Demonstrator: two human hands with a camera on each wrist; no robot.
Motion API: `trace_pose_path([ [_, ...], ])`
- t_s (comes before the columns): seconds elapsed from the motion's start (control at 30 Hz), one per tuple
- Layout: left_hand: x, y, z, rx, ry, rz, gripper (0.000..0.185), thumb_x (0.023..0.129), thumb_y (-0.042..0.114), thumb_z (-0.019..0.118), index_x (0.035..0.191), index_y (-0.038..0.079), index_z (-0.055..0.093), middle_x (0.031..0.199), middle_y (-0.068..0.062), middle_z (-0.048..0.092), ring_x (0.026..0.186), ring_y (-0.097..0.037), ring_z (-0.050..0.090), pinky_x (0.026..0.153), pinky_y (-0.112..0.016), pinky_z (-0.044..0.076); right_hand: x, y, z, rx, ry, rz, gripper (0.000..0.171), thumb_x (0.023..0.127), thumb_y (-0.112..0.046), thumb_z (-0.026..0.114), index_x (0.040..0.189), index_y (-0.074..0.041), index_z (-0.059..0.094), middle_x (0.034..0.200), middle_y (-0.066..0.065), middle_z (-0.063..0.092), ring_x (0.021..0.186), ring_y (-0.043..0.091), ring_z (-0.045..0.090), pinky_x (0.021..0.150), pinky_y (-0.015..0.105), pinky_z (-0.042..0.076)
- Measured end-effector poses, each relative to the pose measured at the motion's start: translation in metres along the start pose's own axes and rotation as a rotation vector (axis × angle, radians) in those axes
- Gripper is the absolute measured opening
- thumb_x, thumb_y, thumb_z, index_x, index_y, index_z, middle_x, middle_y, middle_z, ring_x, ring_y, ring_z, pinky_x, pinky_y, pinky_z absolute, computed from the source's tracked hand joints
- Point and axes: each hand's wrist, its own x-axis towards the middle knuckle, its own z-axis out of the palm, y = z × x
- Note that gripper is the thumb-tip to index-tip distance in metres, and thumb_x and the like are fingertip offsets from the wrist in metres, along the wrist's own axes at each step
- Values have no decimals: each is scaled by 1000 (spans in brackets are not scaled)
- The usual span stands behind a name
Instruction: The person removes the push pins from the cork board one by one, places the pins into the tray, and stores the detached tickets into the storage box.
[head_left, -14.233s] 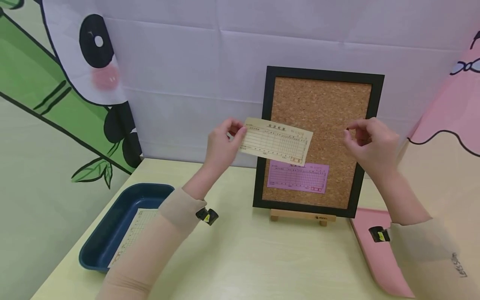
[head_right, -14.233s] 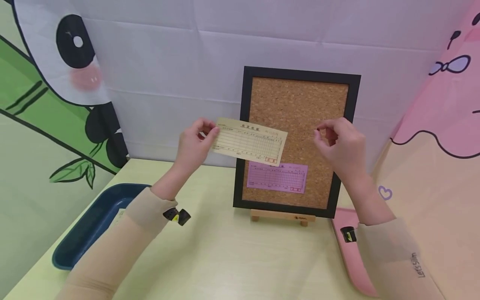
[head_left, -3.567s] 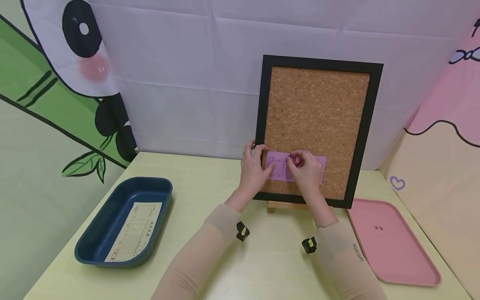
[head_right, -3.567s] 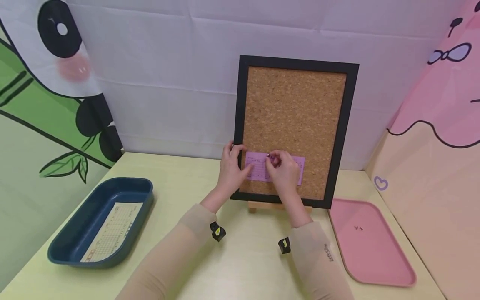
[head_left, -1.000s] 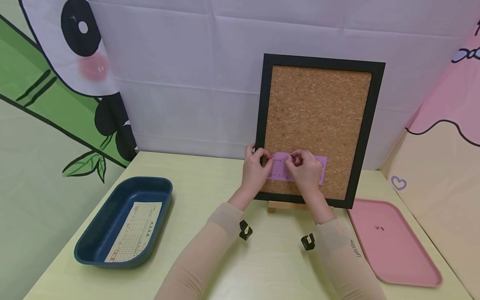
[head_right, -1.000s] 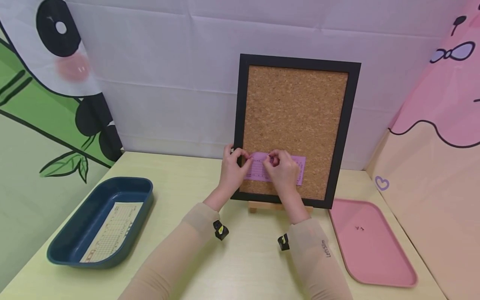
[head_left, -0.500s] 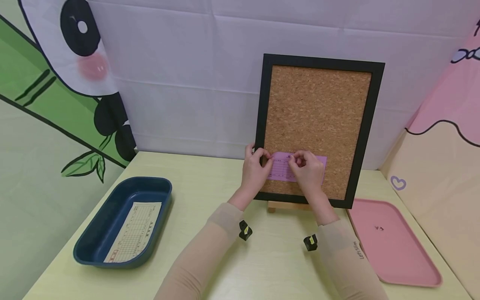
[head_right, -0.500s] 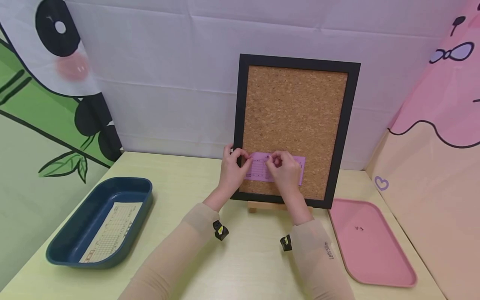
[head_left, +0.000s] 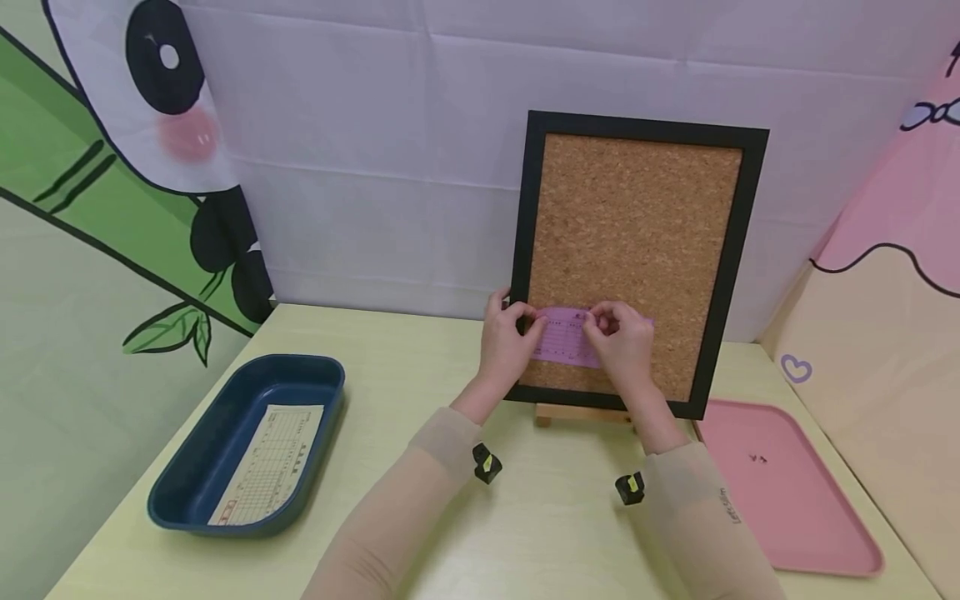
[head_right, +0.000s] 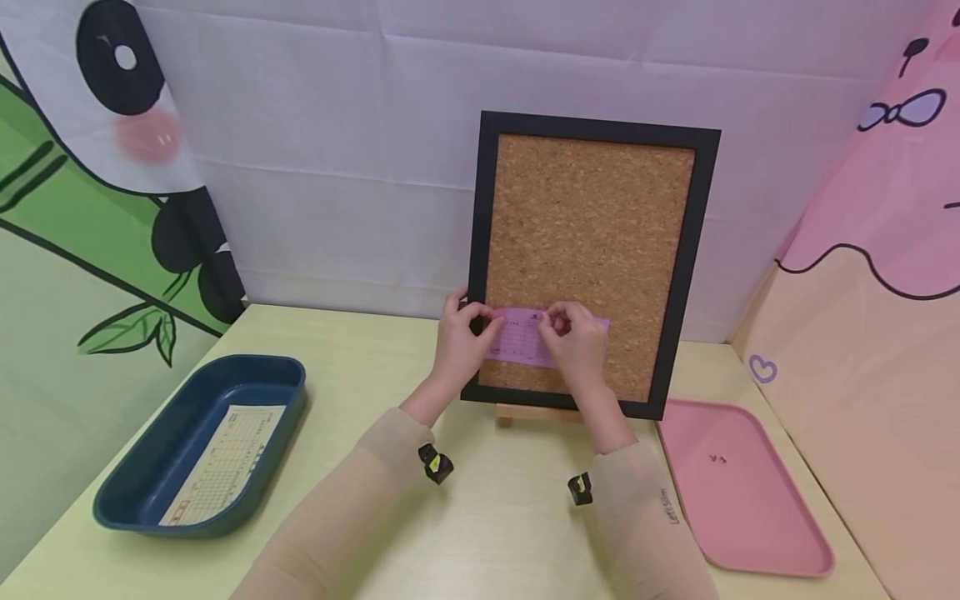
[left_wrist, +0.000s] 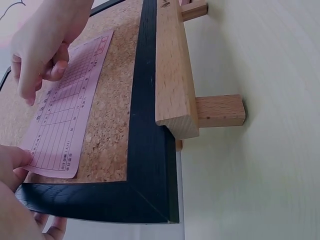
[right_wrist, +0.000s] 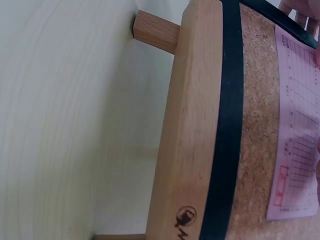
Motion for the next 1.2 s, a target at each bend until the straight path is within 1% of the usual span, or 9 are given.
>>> trace_pose_path([
  [0.13,0,2,-6,-18,9,-5,13,88,21,68,84,8,67,137,-13,42,115,-27,48,95,-38,46,2,-3,-8,6,-6,-10,5,77,0,70,78,0,65,65,9,60,55,16,54,55,6,34],
  [0.33,1,3,-19,-44,25,7,13,87,19,69,82,8,65,130,-14,47,107,-26,52,90,-39,47,8,-11,-23,41,-31,-21,5,78,-2,69,79,1,65,66,9,59,56,13,52,55,5,35],
  [0.47,2,4,-27,-36,16,3,13,88,20,68,84,8,66,119,-11,51,100,-26,55,84,-37,49,11,-17,-34,60,-69,-19,6,78,-1,70,81,2,65,68,9,59,57,12,50,54,6,36],
  [0.63,2,6,-37,-27,-2,6,13,89,21,67,88,7,66,103,-8,57,92,-25,58,77,-34,50,16,-26,-49,41,-114,-2,5,80,-1,69,82,0,65,69,6,58,58,10,48,53,7,36],
  [0.83,2,10,-54,-37,-16,40,11,90,17,65,91,6,67,88,-5,65,84,-20,58,74,-33,49,23,-34,-70,43,-109,-31,6,78,3,69,79,0,64,66,6,55,58,9,45,54,7,35],
  [1.0,2,15,-66,-4,-29,45,12,89,18,66,92,7,67,86,-4,66,83,-18,57,73,-30,46,27,-34,-85,37,-100,-46,7,77,6,69,79,1,65,65,7,55,58,5,44,55,6,35],
  [1.2,1,21,-80,17,-61,45,13,90,20,65,93,8,67,86,-3,65,82,-16,56,71,-27,45,35,-38,-105,34,-113,-49,8,77,7,69,79,1,65,65,5,55,58,-1,42,55,5,36],
])
